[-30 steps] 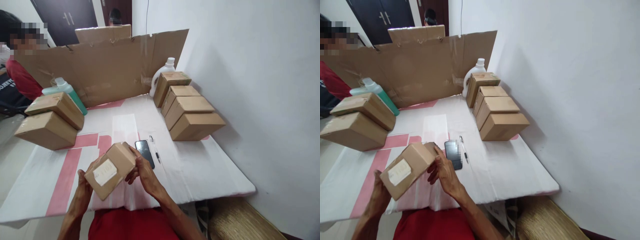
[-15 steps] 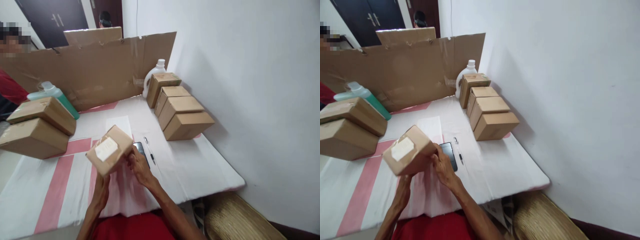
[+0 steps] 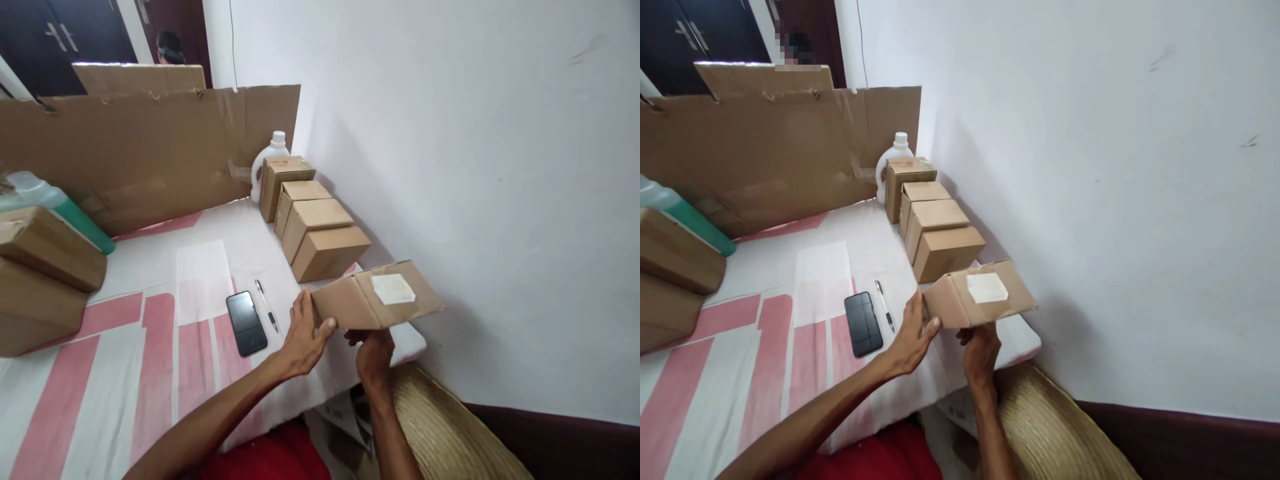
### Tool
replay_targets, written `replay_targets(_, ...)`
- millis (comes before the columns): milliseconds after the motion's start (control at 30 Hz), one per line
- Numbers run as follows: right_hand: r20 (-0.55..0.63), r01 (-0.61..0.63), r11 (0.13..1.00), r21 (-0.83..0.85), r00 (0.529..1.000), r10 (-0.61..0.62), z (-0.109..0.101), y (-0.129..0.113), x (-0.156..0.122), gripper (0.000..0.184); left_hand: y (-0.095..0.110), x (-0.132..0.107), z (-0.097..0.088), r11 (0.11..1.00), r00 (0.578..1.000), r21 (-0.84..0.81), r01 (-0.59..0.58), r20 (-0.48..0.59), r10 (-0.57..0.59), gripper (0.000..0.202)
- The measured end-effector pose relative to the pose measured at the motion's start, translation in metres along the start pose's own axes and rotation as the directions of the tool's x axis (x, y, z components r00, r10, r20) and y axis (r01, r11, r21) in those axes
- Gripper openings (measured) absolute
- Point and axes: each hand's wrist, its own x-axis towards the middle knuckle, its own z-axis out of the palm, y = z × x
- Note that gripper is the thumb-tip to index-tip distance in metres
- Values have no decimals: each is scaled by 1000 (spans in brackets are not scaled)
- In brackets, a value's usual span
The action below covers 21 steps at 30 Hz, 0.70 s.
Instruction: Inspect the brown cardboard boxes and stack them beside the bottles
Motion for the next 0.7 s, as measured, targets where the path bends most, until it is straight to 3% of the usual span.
replay_targets(100,-110,-24,998,52,994,30,-1,-2,28,66,5,36,16,994,995,-38,102,9,-102,106)
replay_targets(200,-75,-9,998,57,997,13,6,-4,49,72,2,61,24,985,987,-65,161,-15,-162,105)
replay_targets(300,-51,-11,999,52,999,14,12,1,56,83,-6,65,23,978,982,-97,183,-32,-187,104)
replay_targets(433,-54,-77,993,88,995,82,16,11,33,87,-24,25,-7,978,987,-157,138,-62,-149,87)
replay_targets(500,-85,-116,988,103,989,125,18,14,7,81,-38,-11,-39,978,979,-175,116,-149,-142,78)
replay_targets(533,-120,-127,987,98,983,138,19,15,-8,76,-46,-32,-59,980,960,-167,104,-243,-143,73)
replay_targets(567,-148,-125,989,74,980,135,21,16,-23,68,-55,-53,-83,985,917,-143,94,-373,-142,68)
replay_targets(600,-138,-104,994,28,985,107,24,17,-39,60,-63,-75,-109,990,846,-110,92,-516,-136,64)
replay_targets(633,-88,-77,997,-12,993,76,30,17,-55,55,-70,-98,-138,995,683,-20,95,-726,-79,61)
replay_targets(700,79,-41,999,-14,996,42,46,15,-86,52,-81,-142,-202,985,361,55,162,-932,-8,67)
